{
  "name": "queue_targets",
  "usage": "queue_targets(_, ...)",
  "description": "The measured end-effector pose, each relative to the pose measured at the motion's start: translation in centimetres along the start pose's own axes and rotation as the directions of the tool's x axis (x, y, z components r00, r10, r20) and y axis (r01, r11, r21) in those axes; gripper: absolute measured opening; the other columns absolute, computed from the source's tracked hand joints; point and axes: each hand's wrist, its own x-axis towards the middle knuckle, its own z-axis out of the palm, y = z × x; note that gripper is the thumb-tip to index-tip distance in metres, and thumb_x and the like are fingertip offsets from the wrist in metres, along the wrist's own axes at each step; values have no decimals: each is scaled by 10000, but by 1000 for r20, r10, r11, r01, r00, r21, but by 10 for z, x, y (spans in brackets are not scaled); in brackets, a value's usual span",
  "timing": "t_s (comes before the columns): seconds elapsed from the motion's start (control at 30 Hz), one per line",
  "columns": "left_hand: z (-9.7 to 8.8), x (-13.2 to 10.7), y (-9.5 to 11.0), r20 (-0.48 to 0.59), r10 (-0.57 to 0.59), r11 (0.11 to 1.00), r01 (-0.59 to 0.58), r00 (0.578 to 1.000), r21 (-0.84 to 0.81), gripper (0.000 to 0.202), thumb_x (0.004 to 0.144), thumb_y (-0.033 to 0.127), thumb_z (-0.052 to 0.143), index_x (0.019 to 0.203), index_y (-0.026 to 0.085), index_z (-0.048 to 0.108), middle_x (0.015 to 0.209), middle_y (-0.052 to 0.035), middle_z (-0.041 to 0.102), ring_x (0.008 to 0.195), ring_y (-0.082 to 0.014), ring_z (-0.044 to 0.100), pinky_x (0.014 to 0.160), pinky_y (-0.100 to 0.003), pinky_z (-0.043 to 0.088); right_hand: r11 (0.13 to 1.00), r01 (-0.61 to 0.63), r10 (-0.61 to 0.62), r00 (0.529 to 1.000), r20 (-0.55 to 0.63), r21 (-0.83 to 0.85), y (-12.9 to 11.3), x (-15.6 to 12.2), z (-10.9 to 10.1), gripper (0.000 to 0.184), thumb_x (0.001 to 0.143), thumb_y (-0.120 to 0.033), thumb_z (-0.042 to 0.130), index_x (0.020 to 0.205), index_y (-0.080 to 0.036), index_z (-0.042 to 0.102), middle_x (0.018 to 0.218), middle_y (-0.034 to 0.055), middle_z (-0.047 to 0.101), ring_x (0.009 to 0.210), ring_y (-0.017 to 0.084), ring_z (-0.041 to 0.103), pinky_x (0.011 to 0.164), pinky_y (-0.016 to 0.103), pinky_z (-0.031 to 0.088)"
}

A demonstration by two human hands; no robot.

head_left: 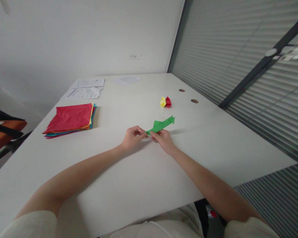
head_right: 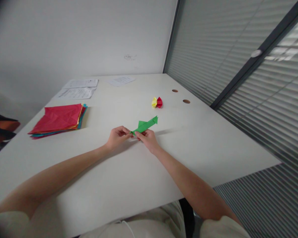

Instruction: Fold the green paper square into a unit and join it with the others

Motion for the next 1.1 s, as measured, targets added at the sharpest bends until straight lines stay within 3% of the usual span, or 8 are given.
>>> queue_targets(0.17, 0, 0, 0, -5, -10, 1000, 10, 1000, 25, 302, 622, 375, 800, 628, 148, 601, 639, -46, 688, 607, -151, 652, 629, -287, 528, 1000, -10, 11, 997, 73, -8, 5, 1, -1, 317, 602, -426, 782, 677, -137, 676, 538, -27, 541, 495, 78, 404, 476, 239, 282)
queue_targets(0.43, -1, 3, -2, 36, -108, 992, 110, 994, -68, 300, 647, 370, 785, 678, 131, 606, 663, -68, 706, 627, -165, 668, 630, -296, 531, 998, -62, 62, 997, 51, -4, -2, -2, 0, 331, 593, -457, 764, 650, -141, 680, 539, 3, 592, 504, 97, 465, 471, 239, 324)
queue_targets(0.63, 0, 3, -2, 64, -105, 971, 116, 992, -211, 254, 696, 347, 745, 746, 130, 624, 643, -42, 694, 634, -147, 664, 671, -292, 522, 996, -66, 64, 997, 35, 58, 9, 2, -2, 316, 612, -439, 762, 617, -140, 659, 533, 3, 584, 483, 86, 454, 476, 242, 329)
queue_targets(1.1, 0, 2, -4, 8, -96, 993, 97, 995, -74, 327, 655, 401, 788, 717, 115, 641, 691, -92, 722, 662, -191, 695, 682, -332, 554, 999, -34, 36, 994, 102, -21, 5, 0, -1, 333, 644, -446, 750, 737, -128, 729, 582, 29, 634, 497, 85, 439, 451, 225, 319)
